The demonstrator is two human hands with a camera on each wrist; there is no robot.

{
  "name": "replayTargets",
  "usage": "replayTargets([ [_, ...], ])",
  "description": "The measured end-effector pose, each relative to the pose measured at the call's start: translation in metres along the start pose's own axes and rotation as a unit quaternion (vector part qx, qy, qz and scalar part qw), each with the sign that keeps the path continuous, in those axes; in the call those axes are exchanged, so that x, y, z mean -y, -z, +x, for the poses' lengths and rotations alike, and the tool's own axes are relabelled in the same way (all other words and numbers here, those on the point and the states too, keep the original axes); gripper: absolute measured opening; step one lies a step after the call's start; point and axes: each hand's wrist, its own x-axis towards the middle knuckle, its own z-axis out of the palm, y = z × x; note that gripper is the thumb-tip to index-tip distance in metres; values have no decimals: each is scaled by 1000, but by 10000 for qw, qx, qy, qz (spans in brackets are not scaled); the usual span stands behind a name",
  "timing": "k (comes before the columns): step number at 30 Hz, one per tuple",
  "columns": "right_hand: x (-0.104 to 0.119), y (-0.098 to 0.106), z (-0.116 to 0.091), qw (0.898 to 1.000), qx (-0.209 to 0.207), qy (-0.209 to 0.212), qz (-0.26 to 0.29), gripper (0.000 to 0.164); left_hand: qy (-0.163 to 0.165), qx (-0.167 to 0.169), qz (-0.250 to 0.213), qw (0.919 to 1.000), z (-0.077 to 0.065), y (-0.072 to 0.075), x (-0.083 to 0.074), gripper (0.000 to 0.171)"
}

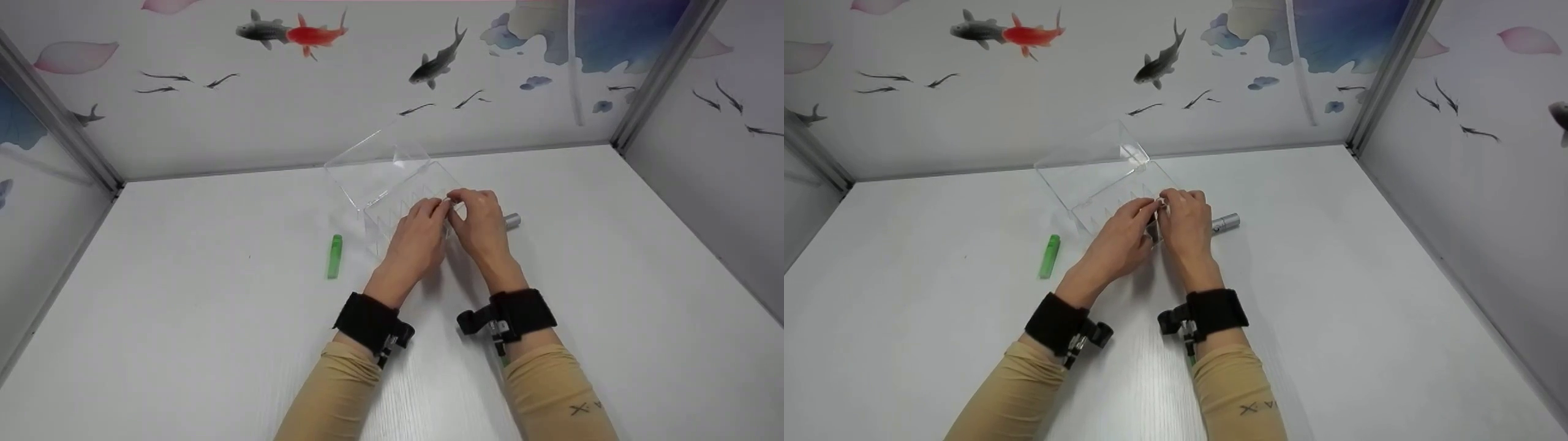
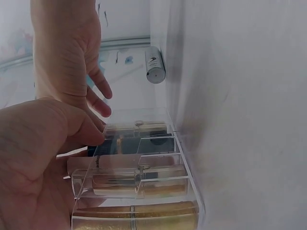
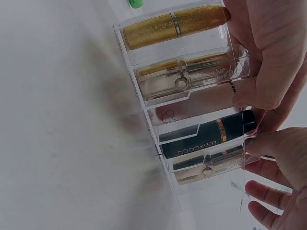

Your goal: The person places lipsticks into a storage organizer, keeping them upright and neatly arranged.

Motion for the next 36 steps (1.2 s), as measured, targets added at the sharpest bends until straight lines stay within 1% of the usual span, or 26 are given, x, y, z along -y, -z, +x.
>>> replayTargets([
  [17,1,0,-1,9997,8,-91,-238,21,162,174,209,9995,1,-2,-2,47],
  [24,1,1,0,9997,72,-138,-178,22,-27,-157,284,9995,-2,-3,-2,41],
  [29,1,1,0,9998,49,-103,-163,22,-6,-114,262,9996,-2,-3,-2,42],
  [36,0,2,0,9997,121,-141,-149,22,31,-79,324,9994,-1,-3,-2,43],
])
